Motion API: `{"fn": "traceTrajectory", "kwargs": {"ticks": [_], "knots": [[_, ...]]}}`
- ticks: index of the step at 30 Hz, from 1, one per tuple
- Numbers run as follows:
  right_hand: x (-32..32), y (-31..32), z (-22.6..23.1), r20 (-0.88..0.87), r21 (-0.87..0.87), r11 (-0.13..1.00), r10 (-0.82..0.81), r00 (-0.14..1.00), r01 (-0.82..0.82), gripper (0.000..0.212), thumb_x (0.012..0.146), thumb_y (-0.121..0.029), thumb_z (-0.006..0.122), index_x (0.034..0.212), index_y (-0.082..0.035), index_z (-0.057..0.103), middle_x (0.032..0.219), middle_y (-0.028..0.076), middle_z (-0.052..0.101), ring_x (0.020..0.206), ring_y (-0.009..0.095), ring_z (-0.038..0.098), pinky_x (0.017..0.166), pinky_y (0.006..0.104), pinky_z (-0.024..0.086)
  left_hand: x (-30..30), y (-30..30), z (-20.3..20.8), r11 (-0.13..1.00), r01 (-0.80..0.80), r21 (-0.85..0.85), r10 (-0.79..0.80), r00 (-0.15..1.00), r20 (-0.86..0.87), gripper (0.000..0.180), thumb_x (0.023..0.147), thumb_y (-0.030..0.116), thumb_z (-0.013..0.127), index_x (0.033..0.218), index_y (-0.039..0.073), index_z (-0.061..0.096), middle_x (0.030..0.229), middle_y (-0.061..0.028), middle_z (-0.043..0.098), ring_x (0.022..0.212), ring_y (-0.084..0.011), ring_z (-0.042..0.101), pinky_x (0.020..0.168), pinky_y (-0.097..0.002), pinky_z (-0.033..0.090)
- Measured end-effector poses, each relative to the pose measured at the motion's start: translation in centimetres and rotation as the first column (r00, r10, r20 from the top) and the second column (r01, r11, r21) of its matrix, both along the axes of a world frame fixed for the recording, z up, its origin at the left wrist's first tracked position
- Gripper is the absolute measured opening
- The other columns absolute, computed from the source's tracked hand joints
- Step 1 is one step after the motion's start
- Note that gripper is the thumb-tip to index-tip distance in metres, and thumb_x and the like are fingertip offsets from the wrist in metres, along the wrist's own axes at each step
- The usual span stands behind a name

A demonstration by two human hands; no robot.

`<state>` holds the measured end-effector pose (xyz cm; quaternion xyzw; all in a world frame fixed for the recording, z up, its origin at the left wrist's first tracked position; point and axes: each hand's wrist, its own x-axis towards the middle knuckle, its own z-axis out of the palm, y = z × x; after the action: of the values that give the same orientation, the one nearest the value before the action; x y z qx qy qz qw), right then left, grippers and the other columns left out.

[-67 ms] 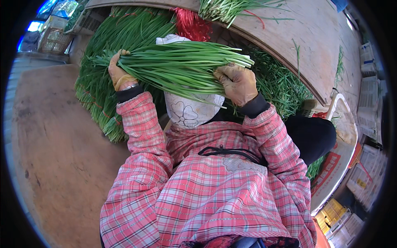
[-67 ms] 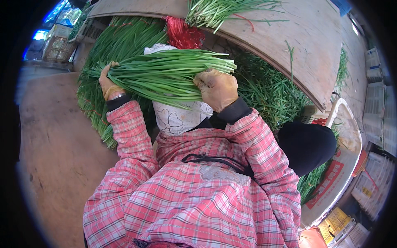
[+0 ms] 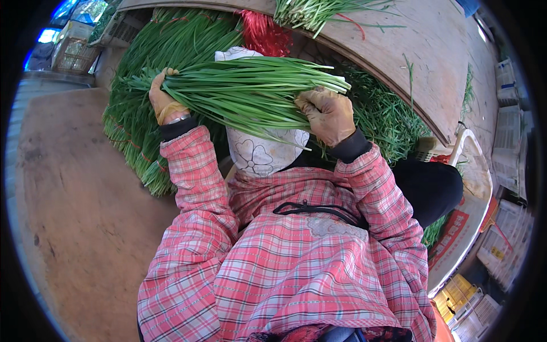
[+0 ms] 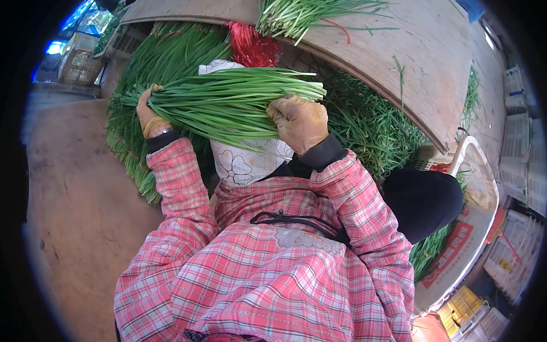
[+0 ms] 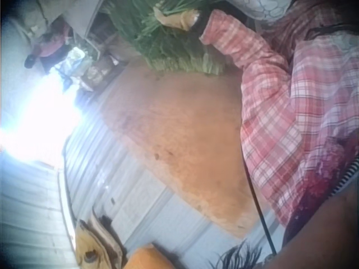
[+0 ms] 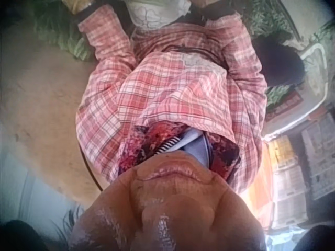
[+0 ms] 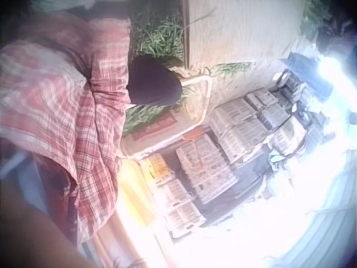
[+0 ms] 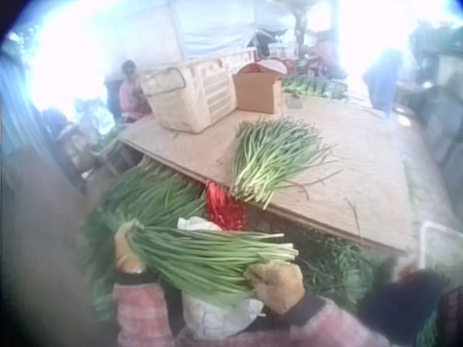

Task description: The person picks up bunches of chives from a pile on the floor, removes damaged or dry leaves by hand, and bundles them together using a red tie.

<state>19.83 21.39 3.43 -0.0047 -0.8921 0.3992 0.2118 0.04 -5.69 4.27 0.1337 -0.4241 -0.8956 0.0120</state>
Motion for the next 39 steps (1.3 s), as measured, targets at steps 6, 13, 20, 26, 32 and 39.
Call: {"fn": "traceTrajectory", "kwargs": {"ticks": [6, 13, 20, 26, 32, 39], "knots": [[1.1, 0.0, 0.1, -0.036, -0.508, 0.861, -0.001, 0.999, -0.018, 0.010, 0.084, -0.009, 0.061, 0.088, 0.000, 0.058, 0.076, 0.009, 0.062, 0.068, 0.018, 0.060, 0.065, 0.0277, 0.047, 0.0, -0.2, -0.4, 0.993, 0.006, -0.114, -0.014, 0.998, -0.068, 0.007, 0.078, 0.008, 0.055, 0.078, 0.001, 0.058, 0.074, -0.0097, 0.059, 0.070, -0.0229, 0.057, 0.069, -0.0338, 0.050], [2.8, 1.4, 1.9, 0.141, -0.739, 0.670, 0.254, 0.957, -0.069, 0.014, 0.092, -0.014, 0.052, 0.091, 0.000, 0.055, 0.076, 0.000, 0.057, 0.066, 0.008, 0.049, 0.061, 0.0213, 0.041, -1.3, -0.5, -2.0, 0.980, -0.013, -0.198, -0.001, 0.997, -0.073, 0.010, 0.081, 0.010, 0.052, 0.078, 0.002, 0.057, 0.073, -0.0096, 0.058, 0.067, -0.0238, 0.057, 0.065, -0.0352, 0.050], [9.9, 10.5, 1.4, -0.014, -0.950, 0.305, -0.229, 0.973, 0.058, 0.023, 0.092, -0.019, 0.054, 0.101, 0.002, 0.052, 0.078, 0.003, 0.051, 0.061, 0.008, 0.042, 0.052, 0.0201, 0.033, -2.2, -2.1, -3.7, 0.999, 0.028, 0.033, -0.033, 0.987, 0.159, 0.011, 0.079, 0.011, 0.053, 0.074, 0.003, 0.056, 0.072, -0.0093, 0.058, 0.065, -0.0263, 0.057, 0.062, -0.0375, 0.050], [15.0, 14.8, -1.3, 0.320, 0.559, 0.771, -0.541, 0.778, 0.306, 0.021, 0.080, -0.021, 0.065, 0.096, -0.007, 0.064, 0.089, 0.009, 0.062, 0.077, 0.026, 0.061, 0.067, 0.0362, 0.048, -2.0, -1.8, -3.1, 0.999, 0.002, 0.039, -0.008, 0.989, 0.148, 0.009, 0.079, 0.010, 0.053, 0.075, 0.002, 0.056, 0.071, -0.0095, 0.059, 0.064, -0.0259, 0.058, 0.061, -0.0370, 0.050], [4.1, 3.1, 4.2, 0.193, 0.228, 0.960, -0.208, 0.959, 0.162, 0.028, 0.084, -0.032, 0.061, 0.078, -0.006, 0.067, 0.066, 0.013, 0.059, 0.058, 0.029, 0.059, 0.055, 0.0377, 0.046, -1.0, -0.9, -1.6, 0.998, 0.019, -0.053, -0.013, 0.994, 0.106, 0.011, 0.081, 0.011, 0.051, 0.076, 0.003, 0.057, 0.073, -0.0095, 0.059, 0.066, -0.0249, 0.058, 0.061, -0.0358, 0.050], [-0.6, 1.3, -0.2, 0.218, 0.277, 0.898, -0.405, 0.888, 0.341, 0.026, 0.074, -0.034, 0.063, 0.066, -0.009, 0.065, 0.059, 0.013, 0.059, 0.057, 0.032, 0.061, 0.054, 0.0422, 0.048, -1.1, -0.3, -1.2, 0.998, -0.002, -0.066, 0.007, 0.997, 0.077, 0.013, 0.083, 0.013, 0.052, 0.076, 0.003, 0.056, 0.075, -0.0086, 0.058, 0.068, -0.0230, 0.057, 0.064, -0.0345, 0.049]]}}
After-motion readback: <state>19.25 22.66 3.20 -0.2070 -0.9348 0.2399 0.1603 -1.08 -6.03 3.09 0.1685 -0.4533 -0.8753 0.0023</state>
